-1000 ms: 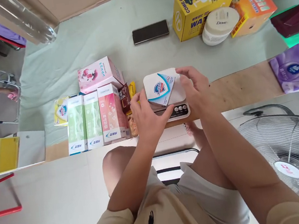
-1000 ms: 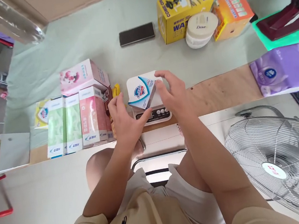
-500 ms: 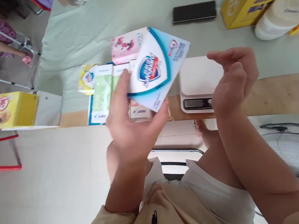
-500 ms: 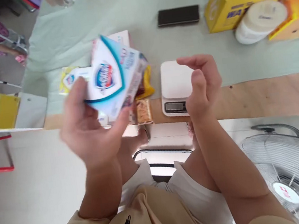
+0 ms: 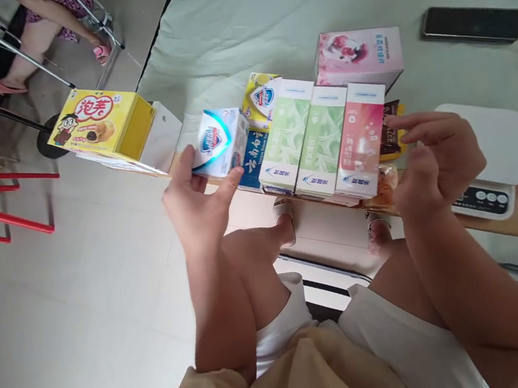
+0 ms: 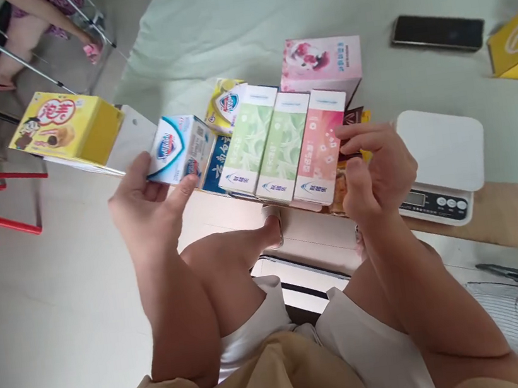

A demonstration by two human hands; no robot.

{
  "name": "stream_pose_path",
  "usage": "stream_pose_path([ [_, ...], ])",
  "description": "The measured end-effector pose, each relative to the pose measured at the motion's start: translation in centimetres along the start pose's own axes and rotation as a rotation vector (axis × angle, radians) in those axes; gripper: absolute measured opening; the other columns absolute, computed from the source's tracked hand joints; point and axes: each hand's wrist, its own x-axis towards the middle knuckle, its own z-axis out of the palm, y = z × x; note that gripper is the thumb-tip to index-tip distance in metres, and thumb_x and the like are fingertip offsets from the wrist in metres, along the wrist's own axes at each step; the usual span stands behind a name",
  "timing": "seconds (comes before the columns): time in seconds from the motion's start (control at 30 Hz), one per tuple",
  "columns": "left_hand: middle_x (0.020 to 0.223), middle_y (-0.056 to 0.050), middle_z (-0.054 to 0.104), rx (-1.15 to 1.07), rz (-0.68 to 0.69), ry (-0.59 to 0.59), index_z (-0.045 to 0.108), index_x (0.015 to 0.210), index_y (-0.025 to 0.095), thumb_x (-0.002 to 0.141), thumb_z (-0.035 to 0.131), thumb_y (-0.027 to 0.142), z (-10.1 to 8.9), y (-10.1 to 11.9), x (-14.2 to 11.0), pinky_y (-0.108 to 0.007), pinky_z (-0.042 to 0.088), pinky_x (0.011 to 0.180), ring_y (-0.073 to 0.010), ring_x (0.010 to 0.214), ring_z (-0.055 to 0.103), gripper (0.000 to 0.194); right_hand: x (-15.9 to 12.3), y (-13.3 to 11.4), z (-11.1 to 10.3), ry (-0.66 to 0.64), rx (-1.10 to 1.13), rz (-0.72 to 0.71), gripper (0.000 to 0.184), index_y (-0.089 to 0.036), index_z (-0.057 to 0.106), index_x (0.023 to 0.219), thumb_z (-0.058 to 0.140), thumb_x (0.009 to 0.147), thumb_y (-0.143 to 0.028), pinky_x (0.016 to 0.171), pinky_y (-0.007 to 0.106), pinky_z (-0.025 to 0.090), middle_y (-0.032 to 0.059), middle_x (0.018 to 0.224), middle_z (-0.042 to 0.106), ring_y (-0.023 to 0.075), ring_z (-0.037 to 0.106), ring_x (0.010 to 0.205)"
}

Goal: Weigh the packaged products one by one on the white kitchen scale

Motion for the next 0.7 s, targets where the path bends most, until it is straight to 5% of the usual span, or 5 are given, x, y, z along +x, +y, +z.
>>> stream_pose_path([
  [0.2, 0.133, -0.013, 0.076, 0.27, -0.048, -0.133, 0.068, 0.141, 0.019, 0.062, 0.099, 0.043, 0.4, -1.0, 0.0, -0.057, 0.059, 0.114, -0.035, 0.12, 0.073, 0.088, 1.5, -1.3, 2.4, -0.226, -0.102, 0.094, 0.018, -0.024, 0.073, 0.096, 0.059, 0.085, -0.017, 0.091, 0.051, 0.057, 0.0071, 0.105, 0.081, 0.028, 0.077, 0.104],
  [0.37, 0.147, -0.014, 0.066, 0.133, 0.023, -0.354, 0.061, 0.146, 0.026, 0.062, 0.094, 0.068, -0.2, -2.6, 0.9, -0.054, 0.06, 0.111, -0.0393, 0.138, 0.063, 0.1, 2.3, -1.4, 2.6, -0.412, -0.042, 0.335, 0.019, -0.025, 0.076, 0.095, 0.062, 0.084, -0.019, 0.09, 0.048, 0.06, 0.0039, 0.096, 0.08, 0.0271, 0.079, 0.106],
  [0.53, 0.16, -0.009, 0.059, -0.158, -0.004, -0.375, 0.061, 0.143, 0.032, 0.083, 0.064, 0.087, 0.3, -4.4, 3.7, -0.055, 0.045, 0.128, -0.0383, 0.158, 0.046, 0.081, 2.2, -0.9, 2.2, -0.349, -0.093, 0.421, 0.024, -0.027, 0.08, 0.1, 0.061, 0.086, -0.019, 0.1, 0.051, 0.059, 0.0026, 0.104, 0.082, 0.0248, 0.078, 0.105],
  [0.7, 0.171, 0.0, 0.047, -0.307, -0.034, -0.524, 0.061, 0.143, 0.037, 0.077, 0.065, 0.088, 2.0, -6.5, 7.3, -0.054, 0.037, 0.135, -0.0364, 0.168, 0.029, 0.084, 1.2, 0.5, 1.8, -0.265, -0.089, 0.46, 0.027, -0.028, 0.079, 0.101, 0.061, 0.084, -0.019, 0.125, 0.062, 0.045, 0.0007, 0.12, 0.081, 0.0287, 0.067, 0.139],
])
